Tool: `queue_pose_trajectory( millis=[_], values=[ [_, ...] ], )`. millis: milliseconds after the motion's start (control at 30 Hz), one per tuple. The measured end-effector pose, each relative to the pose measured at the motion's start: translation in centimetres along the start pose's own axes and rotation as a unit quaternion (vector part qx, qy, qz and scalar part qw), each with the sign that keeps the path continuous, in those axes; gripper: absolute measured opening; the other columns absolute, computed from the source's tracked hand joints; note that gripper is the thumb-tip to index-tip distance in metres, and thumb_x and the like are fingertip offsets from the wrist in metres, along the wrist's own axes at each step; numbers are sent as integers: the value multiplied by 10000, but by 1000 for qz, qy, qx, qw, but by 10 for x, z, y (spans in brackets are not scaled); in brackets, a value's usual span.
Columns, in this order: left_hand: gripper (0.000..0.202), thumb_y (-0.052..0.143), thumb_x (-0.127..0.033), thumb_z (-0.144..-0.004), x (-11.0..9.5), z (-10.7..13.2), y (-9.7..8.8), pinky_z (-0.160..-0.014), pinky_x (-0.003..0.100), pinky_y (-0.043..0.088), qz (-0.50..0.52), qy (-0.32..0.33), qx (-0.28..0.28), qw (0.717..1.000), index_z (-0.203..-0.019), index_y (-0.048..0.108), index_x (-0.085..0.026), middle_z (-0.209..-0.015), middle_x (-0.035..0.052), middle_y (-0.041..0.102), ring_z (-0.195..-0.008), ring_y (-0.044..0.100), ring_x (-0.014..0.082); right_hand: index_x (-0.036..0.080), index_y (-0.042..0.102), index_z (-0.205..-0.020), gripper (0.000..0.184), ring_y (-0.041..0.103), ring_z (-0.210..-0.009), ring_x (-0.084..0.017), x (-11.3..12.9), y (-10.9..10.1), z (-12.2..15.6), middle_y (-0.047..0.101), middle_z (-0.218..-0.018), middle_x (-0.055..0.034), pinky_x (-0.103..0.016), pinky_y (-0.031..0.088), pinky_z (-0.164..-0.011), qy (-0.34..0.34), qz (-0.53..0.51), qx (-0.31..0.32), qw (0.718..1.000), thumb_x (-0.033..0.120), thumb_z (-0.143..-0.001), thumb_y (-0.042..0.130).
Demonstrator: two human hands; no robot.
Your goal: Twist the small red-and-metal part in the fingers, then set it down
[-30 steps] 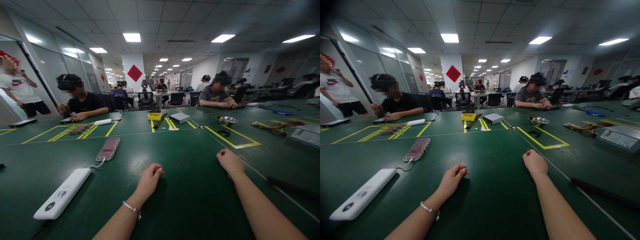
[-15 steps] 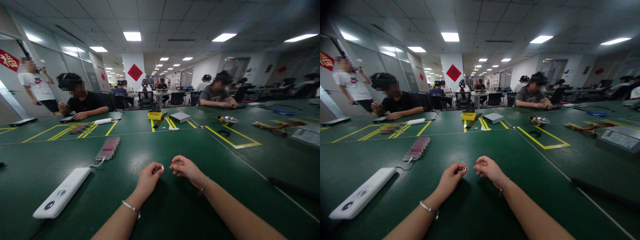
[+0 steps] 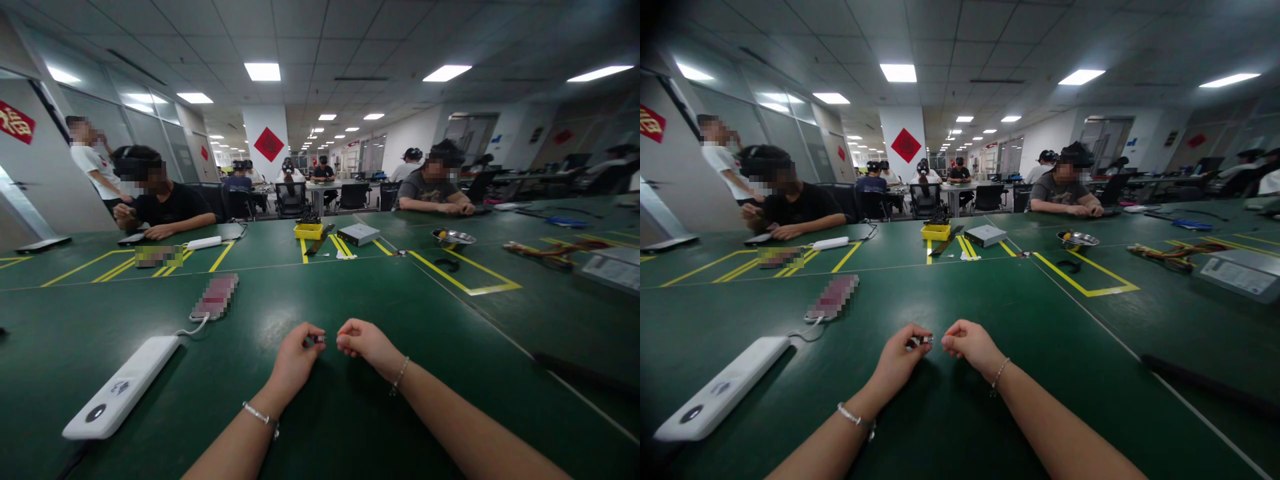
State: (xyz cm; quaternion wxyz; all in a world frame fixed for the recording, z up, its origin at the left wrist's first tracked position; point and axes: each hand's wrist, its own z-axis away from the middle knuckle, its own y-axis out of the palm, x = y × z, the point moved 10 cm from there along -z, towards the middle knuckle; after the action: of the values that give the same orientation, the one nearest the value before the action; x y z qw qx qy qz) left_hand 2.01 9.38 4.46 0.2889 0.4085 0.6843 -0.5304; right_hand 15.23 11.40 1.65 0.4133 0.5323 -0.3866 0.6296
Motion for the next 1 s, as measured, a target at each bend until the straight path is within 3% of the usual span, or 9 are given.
queue_pose_trajectory(
  millis=[433, 633, 833, 1000],
  values=[
    [115, 547, -195, -661, -1, 1, 2, -651, 251, 416, 9, 0, 9, 1000, -769, 585, -199, -757, -9, 612, -675, 531, 125, 166, 505, -726, 194, 450, -487, -58, 4, 11, 0, 503, -556, 66, -201, 322, -471, -25, -7, 32, 999, 146, -572, 621],
    [102, 542, -181, -652, -4, 1, 3, -647, 253, 413, -2, -3, 12, 1000, -747, 578, -194, -760, -2, 612, -670, 527, 126, 156, 528, -703, 227, 473, -528, -68, -3, 13, 1, 536, -598, 44, -214, 356, -502, 9, -57, 28, 998, 142, -517, 658],
    [116, 529, -187, -666, -4, 1, 4, -649, 253, 410, -18, 9, 11, 1000, -768, 584, -199, -757, -3, 611, -677, 525, 129, 140, 560, -722, 239, 518, -560, -75, -10, 19, 3, 598, -662, -3, -232, 392, -572, 51, -148, 45, 987, 218, -533, 684],
    [103, 519, -191, -681, -11, 2, 3, -657, 251, 410, -24, 24, 13, 999, -763, 580, -201, -755, -4, 613, -689, 528, 129, 128, 578, -734, 251, 515, -516, -72, -11, 19, 5, 601, -621, -6, -233, 400, -547, 63, -120, 36, 990, 265, -554, 687]
  ],
)
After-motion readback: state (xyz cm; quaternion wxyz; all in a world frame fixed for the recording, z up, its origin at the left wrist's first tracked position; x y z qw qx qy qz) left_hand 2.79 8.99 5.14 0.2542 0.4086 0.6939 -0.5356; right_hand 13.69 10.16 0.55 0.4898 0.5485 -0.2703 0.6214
